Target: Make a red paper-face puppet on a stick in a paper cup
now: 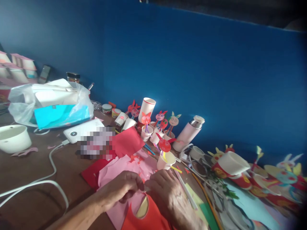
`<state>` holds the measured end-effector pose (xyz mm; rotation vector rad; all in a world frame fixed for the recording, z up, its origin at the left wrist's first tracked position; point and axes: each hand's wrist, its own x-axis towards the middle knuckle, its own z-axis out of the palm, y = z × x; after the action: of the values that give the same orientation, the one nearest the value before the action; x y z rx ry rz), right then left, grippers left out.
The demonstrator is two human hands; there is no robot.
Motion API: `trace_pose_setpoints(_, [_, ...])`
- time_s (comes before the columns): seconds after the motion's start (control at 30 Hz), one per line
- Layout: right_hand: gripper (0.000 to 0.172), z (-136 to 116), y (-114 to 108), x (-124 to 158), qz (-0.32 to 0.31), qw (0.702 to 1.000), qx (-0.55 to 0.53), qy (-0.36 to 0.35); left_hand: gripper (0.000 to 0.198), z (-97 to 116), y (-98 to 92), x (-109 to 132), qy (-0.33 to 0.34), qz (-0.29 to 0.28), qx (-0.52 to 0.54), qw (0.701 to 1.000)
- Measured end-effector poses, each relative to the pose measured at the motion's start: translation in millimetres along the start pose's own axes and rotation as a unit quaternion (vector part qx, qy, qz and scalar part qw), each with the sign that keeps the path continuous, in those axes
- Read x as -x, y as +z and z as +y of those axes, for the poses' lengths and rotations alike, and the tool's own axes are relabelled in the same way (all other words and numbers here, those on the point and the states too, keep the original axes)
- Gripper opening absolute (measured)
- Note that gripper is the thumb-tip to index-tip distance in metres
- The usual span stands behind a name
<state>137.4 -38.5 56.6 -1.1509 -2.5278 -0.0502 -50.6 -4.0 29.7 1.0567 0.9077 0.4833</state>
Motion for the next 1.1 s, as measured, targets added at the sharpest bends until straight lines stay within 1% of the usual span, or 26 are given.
trace_pose_setpoints(0.03, [0.014,0.4,-0.3,0.3,0.006,1.0,0.0,0.0,0.016,0.9,0.6,0.5,0.004,-0.005,0.009,1.0])
trace_pose_setpoints(0.1, [0.016,1.7,1.0,0.8,0.013,1.0,0.001,-0.004,0.023,1.9,1.7,1.1,0.02,-0.001,-0.01,1.0])
trace_pose_setpoints(0.17, [0.014,3.1,3.8,0.7,0.02,1.0,0.0,-0.013,0.026,2.5,2.4,1.3,0.042,0.022,-0.054,0.997])
trace_pose_setpoints(0.23, [0.011,4.3,7.3,0.0,0.035,0.999,-0.015,-0.013,0.025,3.0,2.8,1.6,0.067,0.046,-0.082,0.993])
trace_pose_setpoints(0.4, [0.009,5.8,18.3,-0.6,0.069,0.994,-0.079,0.028,0.023,0.9,2.6,1.9,0.126,0.079,-0.069,0.986])
trace_pose_setpoints(0.5, [0.009,7.2,28.8,1.1,0.089,0.991,-0.093,0.04,0.023,-3.7,2.1,0.8,0.096,0.093,-0.068,0.989])
trace_pose_setpoints(0.57, [0.009,7.9,35.9,1.7,0.097,0.99,-0.097,0.044,0.026,-6.4,2.1,-0.4,0.061,0.092,-0.061,0.992])
trace_pose_setpoints(0.63, [0.01,8.0,40.3,0.7,0.107,0.988,-0.101,0.047,0.028,-7.4,2.4,-1.4,0.045,0.089,-0.038,0.994])
trace_pose_setpoints(0.7, [0.012,7.9,39.9,-0.5,0.113,0.988,-0.091,0.056,0.027,-6.1,2.7,-1.8,0.042,0.088,-0.014,0.995])
trace_pose_setpoints(0.77, [0.019,8.9,34.4,1.7,0.111,0.989,-0.059,0.074,0.025,-3.2,2.7,-1.4,0.047,0.094,0.004,0.994])
trace_pose_setpoints(0.83, [0.026,12.2,25.8,11.0,0.092,0.99,-0.029,0.105,0.021,0.4,2.3,-0.7,0.055,0.105,0.018,0.993])
trace_pose_setpoints(0.87, [0.026,14.5,21.5,18.7,0.08,0.989,-0.02,0.122,0.021,2.0,2.2,-0.3,0.056,0.107,0.025,0.992])
trace_pose_setpoints(0.93, [0.018,19.3,15.0,38.8,0.04,0.987,-0.009,0.158,0.021,4.6,2.4,0.8,0.055,0.108,0.034,0.992])
trace_pose_setpoints(0.97, [0.016,21.2,13.1,49.7,0.034,0.985,0.007,0.166,0.022,5.4,2.8,1.3,0.053,0.107,0.036,0.992])
trace_pose_setpoints(1.07, [0.009,22.9,12.2,77.4,-0.058,0.971,0.051,0.227,0.023,6.3,5.0,3.1,0.053,0.112,0.047,0.991])
trace_pose_setpoints(1.1, [0.01,22.6,12.9,83.5,-0.09,0.963,0.056,0.246,0.022,6.1,5.7,3.6,0.057,0.114,0.05,0.991])
